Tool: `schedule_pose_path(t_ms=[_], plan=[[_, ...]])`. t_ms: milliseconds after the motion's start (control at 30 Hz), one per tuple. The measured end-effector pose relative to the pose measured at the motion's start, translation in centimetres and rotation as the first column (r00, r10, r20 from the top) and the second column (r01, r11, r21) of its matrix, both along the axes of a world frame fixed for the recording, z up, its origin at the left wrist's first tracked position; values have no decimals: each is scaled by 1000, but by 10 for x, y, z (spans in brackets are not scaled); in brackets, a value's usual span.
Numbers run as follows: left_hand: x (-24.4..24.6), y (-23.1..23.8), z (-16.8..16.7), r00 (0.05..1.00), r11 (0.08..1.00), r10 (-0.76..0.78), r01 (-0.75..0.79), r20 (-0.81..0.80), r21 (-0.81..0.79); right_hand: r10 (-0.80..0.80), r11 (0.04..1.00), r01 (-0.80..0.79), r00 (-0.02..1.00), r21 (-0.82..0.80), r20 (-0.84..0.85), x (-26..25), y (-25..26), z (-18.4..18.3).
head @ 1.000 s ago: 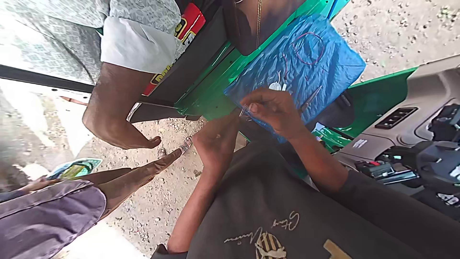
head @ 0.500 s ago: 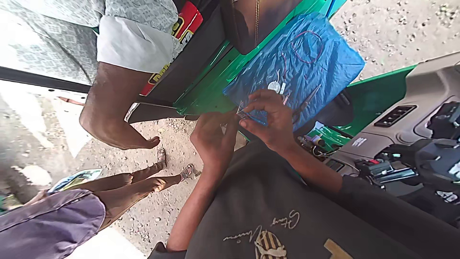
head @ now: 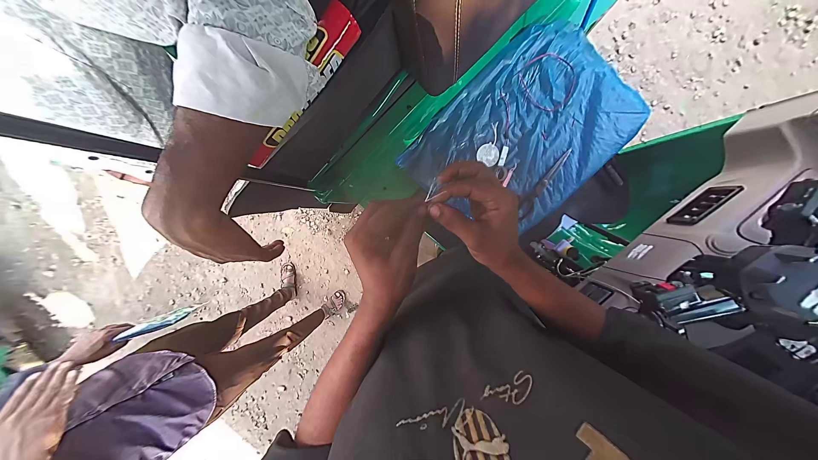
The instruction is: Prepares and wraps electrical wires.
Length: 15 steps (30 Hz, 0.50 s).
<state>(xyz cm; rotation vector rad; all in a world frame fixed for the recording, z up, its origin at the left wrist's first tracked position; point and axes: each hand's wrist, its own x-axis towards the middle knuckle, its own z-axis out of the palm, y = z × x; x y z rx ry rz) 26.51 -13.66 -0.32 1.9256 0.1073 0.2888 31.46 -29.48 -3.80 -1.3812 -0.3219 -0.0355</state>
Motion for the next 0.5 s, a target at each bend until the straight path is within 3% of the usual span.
schedule_pose_path(t_ms=[167, 267, 367, 500], plan=[[0, 0, 6, 985, 940, -34, -26, -169, -341, 60, 994, -51, 994, 93, -91, 1, -1, -4], [1, -2, 4, 986, 908, -28, -45, -167, -417, 104, 989, -88, 986, 121, -131, 1, -2, -6], [0, -4, 1, 996, 936, -12, -19, -84, -352, 115, 990, -102, 985, 99, -130, 1, -5, -7], [-3, -4, -1, 1000, 989, 0, -3, -19, -151, 85, 996, -85, 988, 11, -127, 0, -11, -1]])
